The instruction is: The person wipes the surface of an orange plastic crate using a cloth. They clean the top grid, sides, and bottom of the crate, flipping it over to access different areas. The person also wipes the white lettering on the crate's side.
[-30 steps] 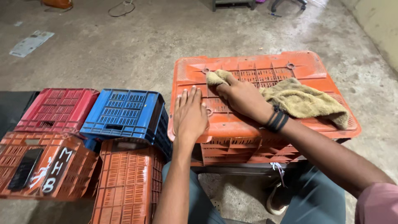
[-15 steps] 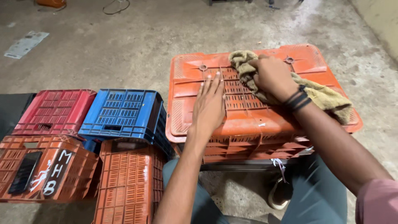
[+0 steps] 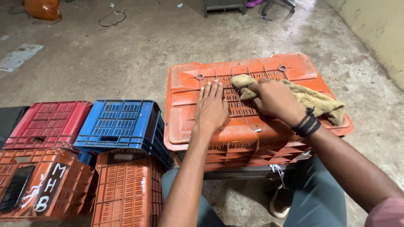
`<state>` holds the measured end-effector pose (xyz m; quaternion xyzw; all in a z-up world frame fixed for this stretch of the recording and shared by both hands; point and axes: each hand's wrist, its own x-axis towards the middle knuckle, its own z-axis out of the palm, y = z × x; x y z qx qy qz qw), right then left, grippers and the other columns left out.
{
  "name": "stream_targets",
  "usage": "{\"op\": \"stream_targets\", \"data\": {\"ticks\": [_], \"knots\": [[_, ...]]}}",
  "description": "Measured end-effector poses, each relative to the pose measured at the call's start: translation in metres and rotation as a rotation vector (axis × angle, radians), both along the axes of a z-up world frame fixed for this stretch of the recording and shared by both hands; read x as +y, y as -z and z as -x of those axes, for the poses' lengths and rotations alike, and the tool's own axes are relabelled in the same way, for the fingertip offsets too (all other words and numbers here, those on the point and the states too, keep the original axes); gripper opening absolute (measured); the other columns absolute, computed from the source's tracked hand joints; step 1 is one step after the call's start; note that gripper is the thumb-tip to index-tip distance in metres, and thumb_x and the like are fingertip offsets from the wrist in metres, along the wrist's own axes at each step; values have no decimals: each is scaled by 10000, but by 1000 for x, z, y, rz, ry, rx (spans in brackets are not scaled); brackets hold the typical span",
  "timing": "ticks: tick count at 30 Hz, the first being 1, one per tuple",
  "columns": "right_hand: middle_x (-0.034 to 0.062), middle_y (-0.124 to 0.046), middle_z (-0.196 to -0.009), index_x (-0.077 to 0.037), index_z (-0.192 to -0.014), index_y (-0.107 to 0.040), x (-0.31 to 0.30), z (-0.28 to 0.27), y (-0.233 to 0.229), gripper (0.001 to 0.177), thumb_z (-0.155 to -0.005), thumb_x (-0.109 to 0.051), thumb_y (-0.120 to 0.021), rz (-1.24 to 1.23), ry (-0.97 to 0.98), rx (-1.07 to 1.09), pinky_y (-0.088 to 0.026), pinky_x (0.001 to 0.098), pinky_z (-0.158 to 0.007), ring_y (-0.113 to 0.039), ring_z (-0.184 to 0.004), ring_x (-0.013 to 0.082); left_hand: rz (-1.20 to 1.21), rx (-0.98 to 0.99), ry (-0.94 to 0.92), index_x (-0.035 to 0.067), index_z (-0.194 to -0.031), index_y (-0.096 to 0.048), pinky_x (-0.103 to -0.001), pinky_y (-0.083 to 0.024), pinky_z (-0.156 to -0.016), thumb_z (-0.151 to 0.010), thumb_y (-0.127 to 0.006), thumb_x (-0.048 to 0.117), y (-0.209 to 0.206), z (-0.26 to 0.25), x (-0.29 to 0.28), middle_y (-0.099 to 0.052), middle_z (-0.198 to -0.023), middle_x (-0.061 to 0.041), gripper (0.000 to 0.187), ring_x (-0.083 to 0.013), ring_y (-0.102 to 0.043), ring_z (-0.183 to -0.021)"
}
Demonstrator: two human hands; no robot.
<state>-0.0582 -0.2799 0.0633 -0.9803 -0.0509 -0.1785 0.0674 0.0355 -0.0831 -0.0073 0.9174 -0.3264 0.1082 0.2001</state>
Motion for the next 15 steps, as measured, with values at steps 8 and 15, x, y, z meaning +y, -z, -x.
{"op": "stream_targets", "data": {"ticks": [8,15], "knots": [[233,-699,-998,-102,-1119,-758,6,-77,25,291,-861,-157,-636,-184,-57,-160,-546,518,-837,-679,-901,432,-34,95,17,-21,-1543,-338,-431,-110,-1270,-943,-489,345,-10,2,4,-291,-1648,-178,719,-318,-218,-1547],[265,-692,-950,-72,-1120,-756,25,-37,16,295,-857,-176,-670,-205,-118,-77,-543,511,-786,-680,-843,435,112,216,-47,29,-1559,-344,-410,-85,-1274,-1001,-369,396,3,-13,-1,-280,-1667,-134,668,-270,-209,-1566]]}}
